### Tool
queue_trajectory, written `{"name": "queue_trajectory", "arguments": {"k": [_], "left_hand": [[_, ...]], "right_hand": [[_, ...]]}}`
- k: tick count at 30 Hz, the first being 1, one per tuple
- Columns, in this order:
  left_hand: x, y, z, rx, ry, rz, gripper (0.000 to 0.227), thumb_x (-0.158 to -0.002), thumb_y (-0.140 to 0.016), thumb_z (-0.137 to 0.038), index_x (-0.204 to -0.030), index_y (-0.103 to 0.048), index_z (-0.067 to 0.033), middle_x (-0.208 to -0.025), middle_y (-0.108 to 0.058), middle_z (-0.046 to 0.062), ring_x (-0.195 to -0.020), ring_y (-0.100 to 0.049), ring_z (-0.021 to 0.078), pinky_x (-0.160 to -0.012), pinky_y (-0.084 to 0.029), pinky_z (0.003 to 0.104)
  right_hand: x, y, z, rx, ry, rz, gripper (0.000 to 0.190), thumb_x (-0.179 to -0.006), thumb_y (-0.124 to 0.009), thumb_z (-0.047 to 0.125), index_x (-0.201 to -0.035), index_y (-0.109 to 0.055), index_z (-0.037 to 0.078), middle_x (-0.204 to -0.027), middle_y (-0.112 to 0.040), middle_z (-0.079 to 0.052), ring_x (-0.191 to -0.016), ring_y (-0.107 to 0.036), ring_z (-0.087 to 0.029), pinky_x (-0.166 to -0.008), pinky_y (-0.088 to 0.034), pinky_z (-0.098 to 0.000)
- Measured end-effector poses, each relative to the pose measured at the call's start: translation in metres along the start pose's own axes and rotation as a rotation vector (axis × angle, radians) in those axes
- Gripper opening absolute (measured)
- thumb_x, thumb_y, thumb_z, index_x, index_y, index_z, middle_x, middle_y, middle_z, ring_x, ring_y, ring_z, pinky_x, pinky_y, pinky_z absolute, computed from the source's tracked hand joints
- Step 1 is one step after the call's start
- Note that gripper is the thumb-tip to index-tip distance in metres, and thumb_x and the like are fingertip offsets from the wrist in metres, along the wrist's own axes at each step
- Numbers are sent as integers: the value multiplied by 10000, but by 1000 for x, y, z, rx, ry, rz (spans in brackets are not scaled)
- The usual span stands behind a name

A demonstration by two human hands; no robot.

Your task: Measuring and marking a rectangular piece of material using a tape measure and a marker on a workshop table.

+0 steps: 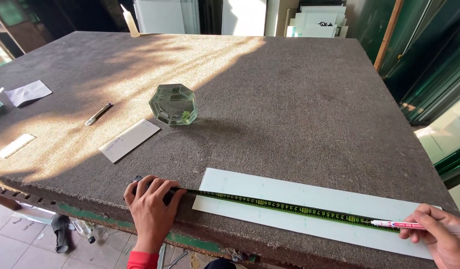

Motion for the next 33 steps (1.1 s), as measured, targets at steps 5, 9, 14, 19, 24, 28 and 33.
{"name": "queue_trajectory", "arguments": {"k": [5, 9, 14, 19, 24, 28, 33], "left_hand": [[-1, 3, 0, 3, -11, 14, 147, -954, -785, -437, -978, -802, -293, -1031, -788, -112, -1220, -655, 233, -1173, -319, 495], [0, -1, 3, 21, 2, 16, 228, -928, -782, -516, -983, -813, -297, -1043, -804, -115, -1230, -653, 230, -1189, -309, 494], [0, -2, 3, 30, 10, 20, 278, -924, -780, -549, -987, -820, -282, -1047, -810, -97, -1221, -653, 237, -1195, -309, 499], [0, -1, 3, 29, -2, 23, 231, -941, -770, -519, -988, -808, -296, -1039, -795, -113, -1224, -647, 238, -1187, -305, 494], [-1, -1, 2, 34, -15, 6, 222, -953, -773, -502, -984, -805, -285, -1028, -796, -108, -1215, -654, 245, -1179, -314, 491], [-1, 1, 1, 45, -22, 0, 223, -970, -756, -500, -982, -796, -281, -1024, -786, -102, -1214, -651, 254, -1181, -311, 497], [-1, 2, -1, 46, -26, 0, 203, -971, -763, -481, -967, -789, -280, -1004, -775, -101, -1203, -646, 255, -1178, -312, 499]], "right_hand": [[-11, 5, -18, -4, 18, 14, 449, -1198, -598, 147, -945, -717, -205, -687, -747, -454, -552, -636, -424, -535, -480, -415], [-14, 3, -21, 22, -36, -61, 443, -1215, -616, 109, -935, -703, -223, -734, -738, -462, -588, -625, -442, -565, -506, -447], [-16, 10, -30, -1, 9, -25, 442, -1211, -608, 131, -945, -711, -207, -728, -738, -436, -601, -684, -467, -562, -499, -422], [-23, 17, -46, -19, 44, -12, 451, -1220, -612, 144, -925, -704, -185, -712, -735, -398, -545, -649, -410, -599, -569, -455], [-30, 27, -58, -6, 32, -22, 444, -1242, -594, 121, -946, -689, -196, -730, -730, -419, -547, -643, -437, -657, -611, -522], [-31, 32, -65, 4, 62, -19, 442, -1256, -574, 116, -953, -693, -183, -741, -725, -383, -535, -614, -394, -684, -657, -554], [-26, 26, -54, 37, 52, -36, 465, -1267, -563, 101, -937, -678, -205, -747, -708, -389, -550, -586, -374, -702, -663, -578]]}}
Point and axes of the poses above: each hand's wrist, its own x-axis away from the middle knuckle, its own y-axis out of the back of the hand, z = x × y, the point moved 1 cm from there along -x, towards the middle knuckle
